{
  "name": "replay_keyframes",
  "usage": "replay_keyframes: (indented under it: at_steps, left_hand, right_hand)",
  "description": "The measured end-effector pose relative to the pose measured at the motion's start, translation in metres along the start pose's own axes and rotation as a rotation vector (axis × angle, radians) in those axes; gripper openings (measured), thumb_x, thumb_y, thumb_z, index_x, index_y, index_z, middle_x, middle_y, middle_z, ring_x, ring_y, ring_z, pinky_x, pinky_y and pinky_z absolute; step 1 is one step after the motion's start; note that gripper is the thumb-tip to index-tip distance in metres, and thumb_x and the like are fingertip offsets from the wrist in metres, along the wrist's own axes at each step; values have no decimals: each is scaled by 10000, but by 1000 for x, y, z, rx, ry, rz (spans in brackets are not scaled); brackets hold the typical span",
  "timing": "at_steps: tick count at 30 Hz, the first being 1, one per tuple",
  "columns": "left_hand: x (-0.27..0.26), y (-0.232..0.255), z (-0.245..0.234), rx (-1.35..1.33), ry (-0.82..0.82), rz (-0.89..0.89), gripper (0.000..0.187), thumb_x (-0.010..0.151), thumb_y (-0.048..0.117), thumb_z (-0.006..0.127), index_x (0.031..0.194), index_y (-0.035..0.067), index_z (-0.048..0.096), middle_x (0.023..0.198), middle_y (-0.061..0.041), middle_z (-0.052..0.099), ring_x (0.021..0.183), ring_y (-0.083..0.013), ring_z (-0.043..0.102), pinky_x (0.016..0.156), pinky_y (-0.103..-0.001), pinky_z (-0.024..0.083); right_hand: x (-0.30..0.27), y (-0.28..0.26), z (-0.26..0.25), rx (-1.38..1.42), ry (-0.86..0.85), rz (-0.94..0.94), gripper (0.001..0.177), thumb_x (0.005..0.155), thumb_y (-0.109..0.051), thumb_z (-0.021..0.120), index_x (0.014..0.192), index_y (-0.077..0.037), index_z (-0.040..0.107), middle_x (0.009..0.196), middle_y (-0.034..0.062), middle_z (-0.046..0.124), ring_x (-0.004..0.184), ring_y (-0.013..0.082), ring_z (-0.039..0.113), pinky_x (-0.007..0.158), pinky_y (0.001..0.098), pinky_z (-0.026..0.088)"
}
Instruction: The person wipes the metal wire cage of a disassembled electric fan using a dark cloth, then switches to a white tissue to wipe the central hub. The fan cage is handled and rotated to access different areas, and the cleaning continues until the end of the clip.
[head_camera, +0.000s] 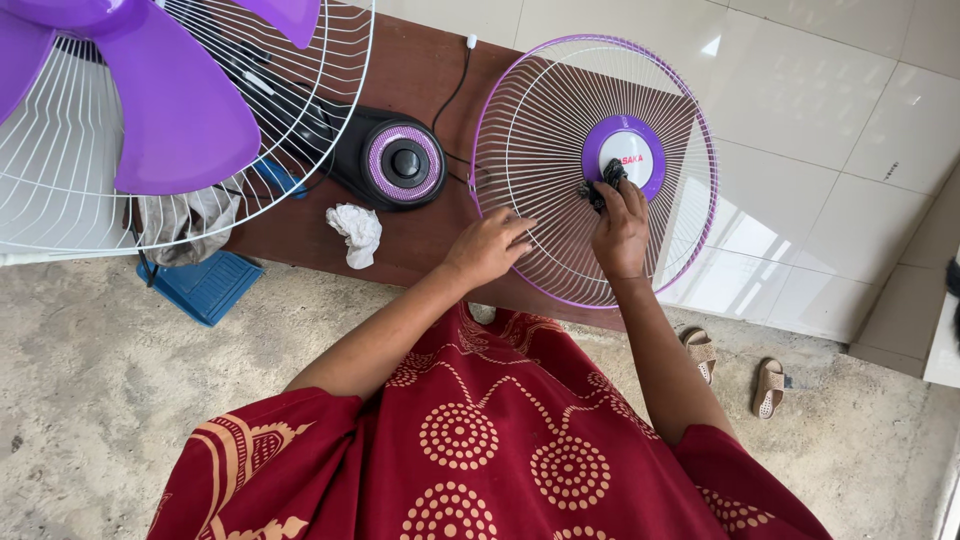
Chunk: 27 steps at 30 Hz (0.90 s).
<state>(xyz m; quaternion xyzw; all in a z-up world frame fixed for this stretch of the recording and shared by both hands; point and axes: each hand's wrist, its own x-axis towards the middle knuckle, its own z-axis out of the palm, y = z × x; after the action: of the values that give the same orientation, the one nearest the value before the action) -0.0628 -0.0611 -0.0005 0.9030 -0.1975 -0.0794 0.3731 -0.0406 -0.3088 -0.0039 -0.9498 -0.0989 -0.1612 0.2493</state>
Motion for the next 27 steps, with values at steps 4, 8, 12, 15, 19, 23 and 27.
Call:
replay_keyframes:
  at_steps: [4, 8, 12, 15, 19, 23, 27]
  left_hand:
    - [-1, -4, 9, 41, 3, -3, 249, 1018, 171, 608, 1223, 109, 734, 1059, -77, 738, 842, -229, 740, 738, -388, 637]
    - [14, -17, 4, 160, -52, -51, 264, 1082, 104, 564, 1307, 113, 702, 1065, -112, 743, 844, -234, 748, 712, -351, 644]
    - [54, -26, -15, 324, 183, 187, 396, 883, 124, 743, 1272, 197, 734, 1448, -168, 588, 1150, -314, 644, 956, -428, 562]
    - [75, -26, -28, 334, 67, 123, 566, 728, 240, 837, 1279, 279, 713, 1514, -149, 490, 1301, -344, 515, 1070, -491, 461]
    - [78, -24, -34, 261, -61, -7, 603, 764, 266, 857, 1338, 323, 682, 1541, -90, 461, 1381, -320, 455, 1111, -493, 431]
    - [79, -26, -34, 277, -57, 4, 603, 753, 264, 876, 1324, 326, 693, 1524, -74, 483, 1354, -320, 475, 1108, -485, 448]
    - [82, -27, -35, 280, -69, -3, 619, 726, 264, 891, 1309, 332, 697, 1494, -63, 504, 1317, -308, 496, 1083, -474, 467]
  right_hand:
    - [-2, 0, -1, -34, 4, -67, 359, 923, 91, 608, 1231, -58, 715, 1313, 270, 645, 1275, 471, 587, 1090, 534, 505]
    - [-7, 1, -2, -81, -23, -118, 331, 934, 78, 629, 1229, -41, 720, 1305, 268, 655, 1283, 466, 589, 1084, 532, 508]
    - [-12, 2, 6, -139, -17, -134, 307, 947, 72, 628, 1223, -17, 726, 1296, 266, 668, 1287, 454, 595, 1087, 528, 518]
    - [-25, -5, 20, -73, -44, -147, 283, 975, 87, 621, 1235, 13, 707, 1294, 249, 681, 1289, 438, 607, 1087, 501, 536]
    - [-59, -33, 40, -107, -72, -298, 328, 1014, 140, 592, 1290, -13, 681, 1351, 211, 669, 1363, 358, 606, 1200, 473, 536]
    - [-81, -46, 32, -173, -188, -487, 440, 887, 54, 658, 1321, -2, 698, 1357, 227, 621, 1339, 398, 542, 1116, 519, 501]
    - [-78, -48, 26, -221, -292, -715, 440, 864, -24, 691, 1304, -22, 702, 1373, 210, 576, 1332, 395, 518, 1118, 532, 483]
